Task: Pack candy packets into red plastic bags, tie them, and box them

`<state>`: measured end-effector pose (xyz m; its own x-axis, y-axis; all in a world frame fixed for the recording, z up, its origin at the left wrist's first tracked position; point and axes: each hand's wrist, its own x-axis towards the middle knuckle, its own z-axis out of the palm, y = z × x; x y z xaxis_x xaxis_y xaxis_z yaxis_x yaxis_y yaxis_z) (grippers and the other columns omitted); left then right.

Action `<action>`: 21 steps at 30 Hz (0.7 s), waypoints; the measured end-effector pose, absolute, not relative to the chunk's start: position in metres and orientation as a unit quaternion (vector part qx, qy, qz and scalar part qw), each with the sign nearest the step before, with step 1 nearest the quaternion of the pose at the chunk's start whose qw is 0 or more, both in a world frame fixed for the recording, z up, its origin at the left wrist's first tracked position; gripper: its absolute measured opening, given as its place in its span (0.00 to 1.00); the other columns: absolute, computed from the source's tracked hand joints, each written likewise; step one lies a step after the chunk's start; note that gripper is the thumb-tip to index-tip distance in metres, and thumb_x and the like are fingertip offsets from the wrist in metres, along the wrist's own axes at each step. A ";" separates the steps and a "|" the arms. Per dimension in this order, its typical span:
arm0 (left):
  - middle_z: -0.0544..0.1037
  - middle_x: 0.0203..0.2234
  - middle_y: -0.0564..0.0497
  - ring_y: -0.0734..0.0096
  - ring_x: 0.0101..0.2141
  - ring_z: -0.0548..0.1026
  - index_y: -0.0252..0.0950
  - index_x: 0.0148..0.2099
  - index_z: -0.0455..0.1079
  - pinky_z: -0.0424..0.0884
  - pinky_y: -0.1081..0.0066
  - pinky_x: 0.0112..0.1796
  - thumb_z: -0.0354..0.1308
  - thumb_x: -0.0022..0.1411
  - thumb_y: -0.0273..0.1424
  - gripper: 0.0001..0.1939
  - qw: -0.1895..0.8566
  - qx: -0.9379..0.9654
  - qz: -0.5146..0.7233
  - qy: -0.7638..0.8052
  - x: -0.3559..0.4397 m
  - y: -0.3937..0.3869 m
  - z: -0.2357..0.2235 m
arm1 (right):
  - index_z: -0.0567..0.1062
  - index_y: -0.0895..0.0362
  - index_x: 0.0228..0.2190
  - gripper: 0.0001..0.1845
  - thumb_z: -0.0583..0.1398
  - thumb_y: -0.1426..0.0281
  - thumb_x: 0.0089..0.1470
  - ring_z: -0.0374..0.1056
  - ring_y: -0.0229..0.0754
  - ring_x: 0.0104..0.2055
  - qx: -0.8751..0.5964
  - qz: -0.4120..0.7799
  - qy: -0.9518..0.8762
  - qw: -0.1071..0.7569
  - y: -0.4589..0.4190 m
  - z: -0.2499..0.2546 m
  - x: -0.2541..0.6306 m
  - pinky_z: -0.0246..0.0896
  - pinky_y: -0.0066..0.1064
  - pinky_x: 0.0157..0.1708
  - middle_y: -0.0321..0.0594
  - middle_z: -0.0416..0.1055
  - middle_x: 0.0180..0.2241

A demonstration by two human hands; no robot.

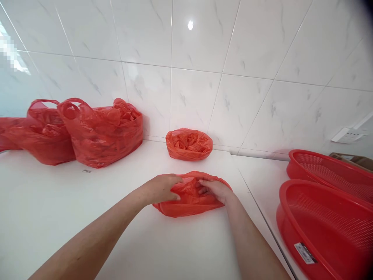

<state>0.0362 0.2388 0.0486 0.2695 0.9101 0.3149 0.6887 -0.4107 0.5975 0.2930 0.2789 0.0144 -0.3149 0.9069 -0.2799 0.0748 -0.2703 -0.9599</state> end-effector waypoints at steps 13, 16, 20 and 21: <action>0.60 0.59 0.40 0.42 0.60 0.53 0.45 0.63 0.54 0.61 0.45 0.51 0.64 0.43 0.42 0.45 0.055 0.832 0.090 0.544 0.082 0.239 0.028 | 0.73 0.49 0.46 0.24 0.61 0.54 0.48 0.71 0.43 0.41 -0.489 0.512 -0.679 0.195 0.268 0.041 0.293 0.62 0.36 0.44 0.38 0.75 0.41; 0.59 0.59 0.42 0.43 0.61 0.52 0.48 0.64 0.52 0.62 0.45 0.51 0.63 0.43 0.42 0.45 0.090 0.834 0.056 0.542 0.077 0.245 0.030 | 0.73 0.47 0.46 0.22 0.61 0.54 0.49 0.66 0.43 0.50 -0.474 0.483 -0.708 0.201 0.265 0.056 0.294 0.59 0.35 0.49 0.36 0.71 0.48; 0.54 0.63 0.44 0.47 0.62 0.52 0.49 0.65 0.48 0.60 0.48 0.52 0.59 0.49 0.32 0.42 0.121 0.837 0.026 0.534 0.069 0.252 0.024 | 0.72 0.54 0.44 0.19 0.59 0.59 0.52 0.71 0.39 0.37 -0.521 0.530 -0.584 0.327 0.278 0.041 0.298 0.65 0.29 0.34 0.43 0.70 0.46; 0.54 0.63 0.44 0.48 0.61 0.54 0.49 0.65 0.48 0.61 0.49 0.52 0.57 0.51 0.29 0.41 0.121 0.838 0.030 0.531 0.067 0.253 0.021 | 0.72 0.56 0.42 0.17 0.59 0.60 0.52 0.70 0.37 0.33 -0.539 0.534 -0.549 0.351 0.283 0.033 0.300 0.65 0.27 0.29 0.44 0.70 0.45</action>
